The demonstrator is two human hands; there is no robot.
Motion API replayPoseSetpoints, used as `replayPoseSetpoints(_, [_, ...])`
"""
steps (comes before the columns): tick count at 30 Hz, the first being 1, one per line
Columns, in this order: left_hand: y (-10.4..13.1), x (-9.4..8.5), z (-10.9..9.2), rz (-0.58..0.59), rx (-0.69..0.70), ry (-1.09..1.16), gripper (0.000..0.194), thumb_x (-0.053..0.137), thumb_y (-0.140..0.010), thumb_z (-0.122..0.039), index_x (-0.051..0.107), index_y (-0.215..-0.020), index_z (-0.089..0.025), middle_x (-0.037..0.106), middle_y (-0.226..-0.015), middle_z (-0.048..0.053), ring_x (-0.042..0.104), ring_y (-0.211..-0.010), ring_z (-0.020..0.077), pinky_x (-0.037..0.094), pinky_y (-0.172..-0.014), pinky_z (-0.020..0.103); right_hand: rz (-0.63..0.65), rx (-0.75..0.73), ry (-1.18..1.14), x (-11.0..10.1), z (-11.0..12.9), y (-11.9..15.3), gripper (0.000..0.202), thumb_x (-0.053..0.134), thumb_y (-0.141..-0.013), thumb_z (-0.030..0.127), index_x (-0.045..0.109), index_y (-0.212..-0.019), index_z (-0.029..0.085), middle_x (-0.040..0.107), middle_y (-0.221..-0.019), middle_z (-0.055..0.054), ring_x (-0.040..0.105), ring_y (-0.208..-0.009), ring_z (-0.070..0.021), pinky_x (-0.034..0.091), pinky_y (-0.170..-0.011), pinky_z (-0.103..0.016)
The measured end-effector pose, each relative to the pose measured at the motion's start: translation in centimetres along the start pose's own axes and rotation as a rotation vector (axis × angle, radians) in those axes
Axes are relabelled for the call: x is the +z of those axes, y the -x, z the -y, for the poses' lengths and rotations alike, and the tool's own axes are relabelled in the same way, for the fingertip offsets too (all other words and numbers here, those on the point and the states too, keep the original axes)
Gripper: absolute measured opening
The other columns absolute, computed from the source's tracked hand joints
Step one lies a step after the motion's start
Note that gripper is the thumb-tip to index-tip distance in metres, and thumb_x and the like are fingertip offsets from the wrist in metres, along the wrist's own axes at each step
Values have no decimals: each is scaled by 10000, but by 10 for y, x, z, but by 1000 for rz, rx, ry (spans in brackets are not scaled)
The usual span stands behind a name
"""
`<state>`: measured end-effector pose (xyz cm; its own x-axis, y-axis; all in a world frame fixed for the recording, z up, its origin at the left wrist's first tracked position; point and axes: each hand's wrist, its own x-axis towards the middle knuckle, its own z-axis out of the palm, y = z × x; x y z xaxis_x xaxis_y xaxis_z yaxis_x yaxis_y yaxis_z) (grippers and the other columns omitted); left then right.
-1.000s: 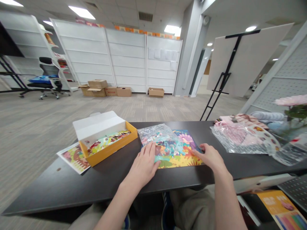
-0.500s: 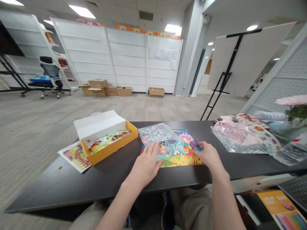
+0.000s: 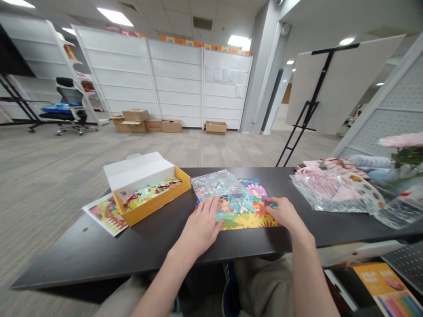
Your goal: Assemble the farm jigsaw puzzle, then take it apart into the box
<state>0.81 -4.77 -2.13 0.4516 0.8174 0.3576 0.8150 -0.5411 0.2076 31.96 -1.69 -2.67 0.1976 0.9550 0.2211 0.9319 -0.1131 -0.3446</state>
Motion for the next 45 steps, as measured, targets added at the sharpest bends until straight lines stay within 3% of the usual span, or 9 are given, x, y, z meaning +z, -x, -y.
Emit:
replayPoseSetpoints(4, [1,0,1,-21,-25,37,569,510,-954,-326,352,-1468,-139,486,-1479,160,461,-1367,281,420,-1123,437,-51,75,-160,-6,0,2,248,640,-757,289,765,-945,187,721,-811,-75,680,-780,-242,516,-757,-352])
replayPoseSetpoints(8, [0,-3,-1,-45,-47,105,571,509,-957,-323,355,-1473,-135,484,-1482,173,459,-1378,279,408,-1134,434,-23,50,-643,-15,16,9,389,687,-754,444,626,-1042,190,674,-707,-10,624,-610,-176,477,-585,-286])
replayPoseSetpoints(12, [-3,-5,-4,-61,-39,153,560,506,-959,-316,361,-1473,-146,489,-1482,163,466,-1372,281,413,-1134,453,124,-40,-962,-12,48,16,420,783,-690,525,527,-801,212,592,-602,38,534,-493,-118,407,-474,-230])
replayPoseSetpoints(20, [-3,1,-3,-98,5,172,572,505,-953,-301,343,-1482,-153,481,-1484,172,467,-1373,281,415,-1134,462,346,-226,-1114,20,105,24,354,720,-771,467,672,-1021,221,730,-969,-63,712,-864,-210,578,-803,-358])
replayPoseSetpoints(23, [-1,0,-1,-91,-23,143,593,496,-952,-298,318,-1492,-132,462,-1494,186,454,-1381,287,405,-1140,461,320,-260,-1001,15,92,21,429,680,-796,434,661,-1168,221,721,-1134,-92,708,-975,-235,571,-832,-370])
replayPoseSetpoints(28, [3,1,3,-22,-84,59,668,510,-925,-314,257,-1518,-138,412,-1526,205,415,-1399,331,439,-1088,492,-139,25,-455,-6,38,7,283,573,-821,406,723,-902,180,751,-849,-91,698,-784,-240,525,-766,-365])
replayPoseSetpoints(30, [3,3,4,-25,-105,35,700,510,-920,-303,215,-1532,-135,381,-1543,213,380,-1422,337,445,-1082,490,-186,115,-268,-12,23,5,266,579,-815,401,725,-859,183,742,-798,-88,688,-757,-243,501,-736,-350])
replayPoseSetpoints(37, [1,5,5,-97,-163,5,789,520,-902,-222,99,-1560,-120,311,-1574,222,387,-1411,351,480,-1065,470,77,22,-120,1,46,18,200,614,-833,362,736,-852,206,753,-843,-71,680,-759,-217,436,-668,-288])
replayPoseSetpoints(45, [0,6,3,-124,-198,20,809,521,-891,-193,81,-1564,-107,260,-1593,231,358,-1421,378,478,-1063,484,120,-42,68,7,64,25,243,648,-811,433,643,-762,195,693,-779,-71,637,-726,-213,367,-631,-284])
